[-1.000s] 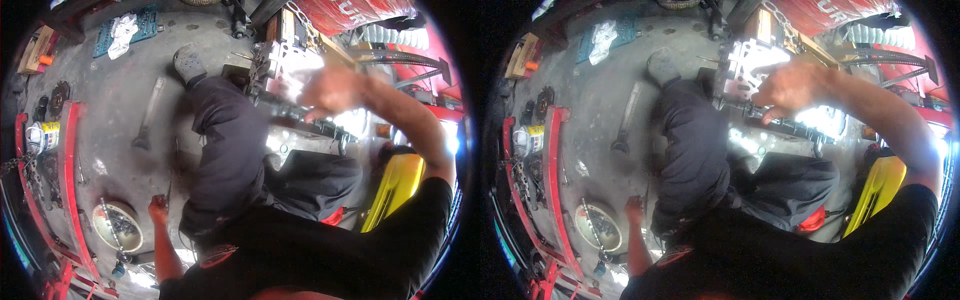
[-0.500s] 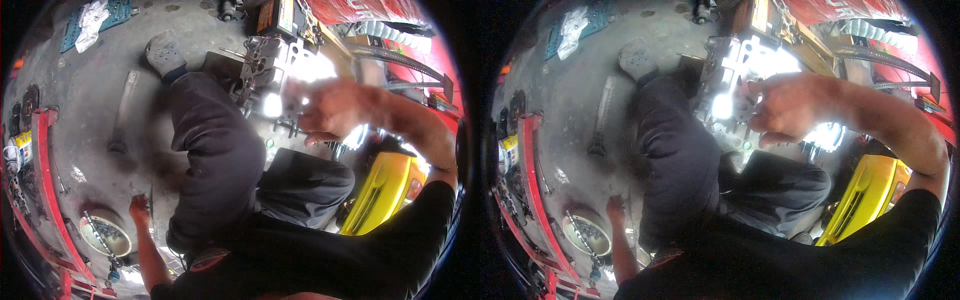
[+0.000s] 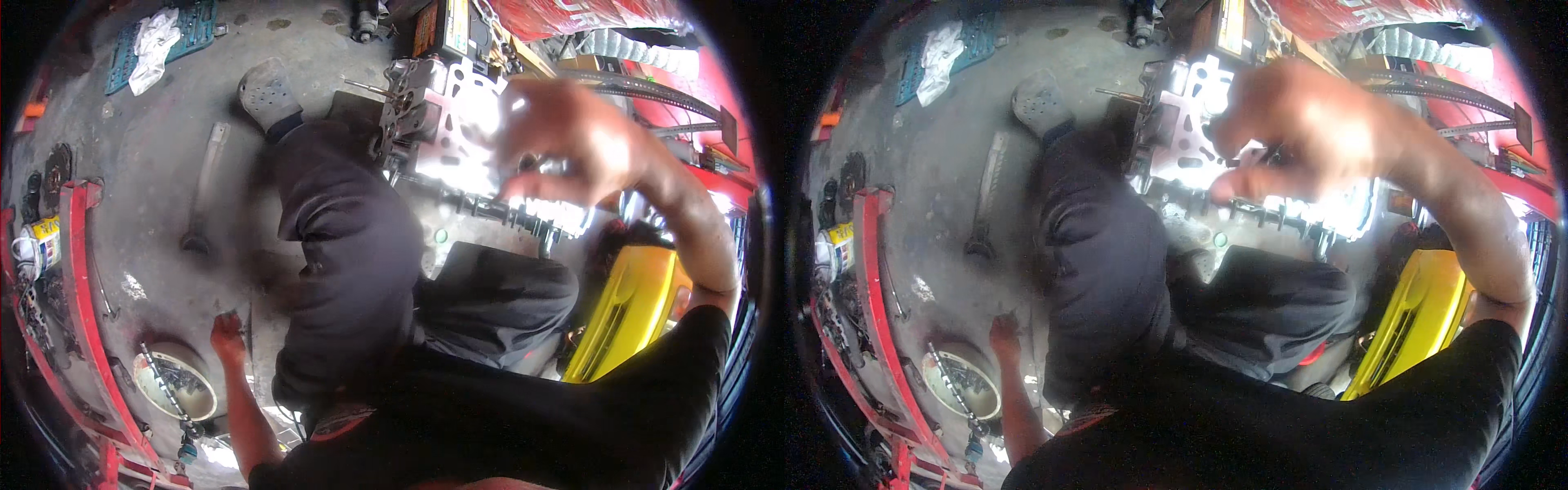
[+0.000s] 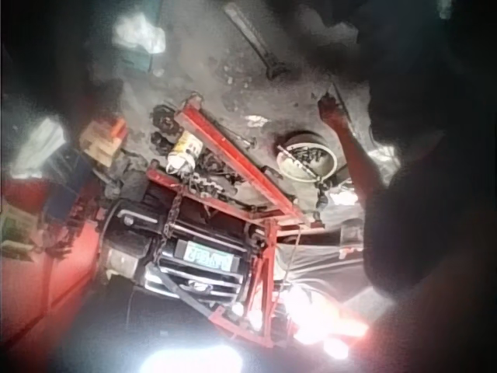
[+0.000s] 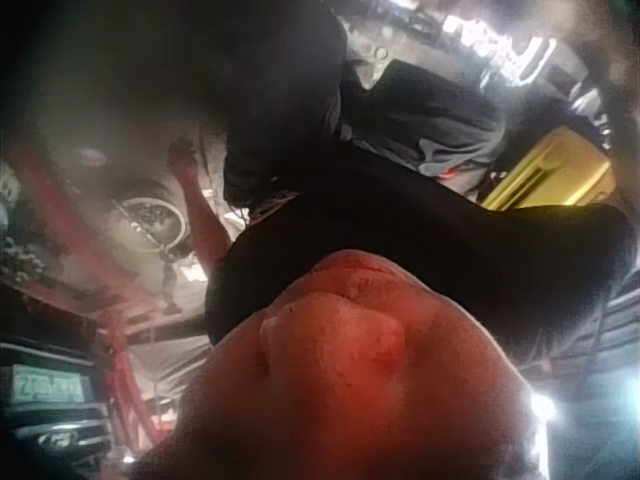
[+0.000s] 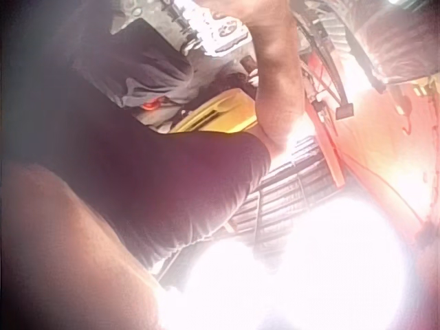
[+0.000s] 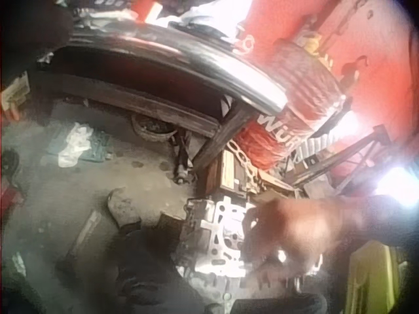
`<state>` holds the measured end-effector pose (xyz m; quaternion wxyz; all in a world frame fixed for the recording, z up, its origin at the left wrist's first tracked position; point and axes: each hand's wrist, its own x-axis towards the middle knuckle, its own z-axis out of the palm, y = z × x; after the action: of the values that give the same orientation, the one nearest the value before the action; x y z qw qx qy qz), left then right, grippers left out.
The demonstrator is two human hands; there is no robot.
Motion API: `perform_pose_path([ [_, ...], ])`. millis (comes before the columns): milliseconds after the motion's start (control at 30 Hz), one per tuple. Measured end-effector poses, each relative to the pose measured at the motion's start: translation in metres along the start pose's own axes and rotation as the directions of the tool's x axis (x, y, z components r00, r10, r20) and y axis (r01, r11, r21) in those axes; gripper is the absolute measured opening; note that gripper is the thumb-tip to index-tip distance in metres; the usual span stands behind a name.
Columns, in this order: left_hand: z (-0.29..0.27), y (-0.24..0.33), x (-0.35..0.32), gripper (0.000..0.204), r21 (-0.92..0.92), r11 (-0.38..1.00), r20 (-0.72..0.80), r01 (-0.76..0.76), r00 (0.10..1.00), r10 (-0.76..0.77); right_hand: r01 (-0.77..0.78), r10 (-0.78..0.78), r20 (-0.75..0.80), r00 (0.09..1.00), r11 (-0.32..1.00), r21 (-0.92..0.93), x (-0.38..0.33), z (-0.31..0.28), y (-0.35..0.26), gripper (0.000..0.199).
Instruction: Cleaning and installing valves into an engine cylinder head.
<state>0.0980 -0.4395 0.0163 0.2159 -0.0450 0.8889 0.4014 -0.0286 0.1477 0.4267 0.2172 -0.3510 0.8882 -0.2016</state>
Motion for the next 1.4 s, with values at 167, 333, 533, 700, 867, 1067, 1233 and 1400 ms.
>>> perform_pose_path([
  [167,-0.027,0.177,0.035,0.028,-0.100,0.985,-0.184,-0.142,0.975,0.123,-0.110,0.604,-0.408,0.684,0.639,0.762,0.020,0.013,-0.043,0.042],
  [333,-0.054,0.329,0.027,0.036,0.145,0.659,-0.347,-0.738,0.586,0.732,0.174,0.538,-0.368,0.758,0.377,0.910,0.133,0.104,-0.108,0.047],
  [533,-0.088,0.319,0.025,0.040,0.383,0.390,-0.034,-0.837,0.409,0.912,0.541,0.577,-0.409,0.707,-0.068,0.839,0.157,0.126,-0.137,0.029],
  [700,-0.098,0.224,0.041,0.024,0.507,0.676,-0.179,-0.535,0.701,0.690,0.259,0.748,-0.470,0.469,0.392,0.883,0.057,0.095,-0.131,0.034],
  [867,-0.067,0.152,0.017,0.021,0.329,0.861,-0.243,-0.389,0.846,0.475,-0.501,0.764,-0.483,0.429,0.645,0.577,-0.030,0.063,-0.048,0.034],
  [1067,-0.026,0.134,-0.006,0.021,0.229,0.886,-0.069,-0.403,0.901,0.428,-0.761,0.710,-0.420,0.565,0.645,0.065,-0.031,0.069,-0.003,0.023],
  [1233,-0.038,0.118,-0.007,0.024,0.288,0.851,-0.043,-0.439,0.882,0.469,-0.772,0.688,-0.356,0.632,0.599,-0.212,-0.011,0.074,0.003,0.021],
  [1400,-0.051,0.113,-0.004,0.024,0.280,0.906,-0.094,-0.316,0.931,0.353,-0.806,0.741,-0.337,0.581,0.582,-0.110,-0.004,0.081,0.010,0.021],
])
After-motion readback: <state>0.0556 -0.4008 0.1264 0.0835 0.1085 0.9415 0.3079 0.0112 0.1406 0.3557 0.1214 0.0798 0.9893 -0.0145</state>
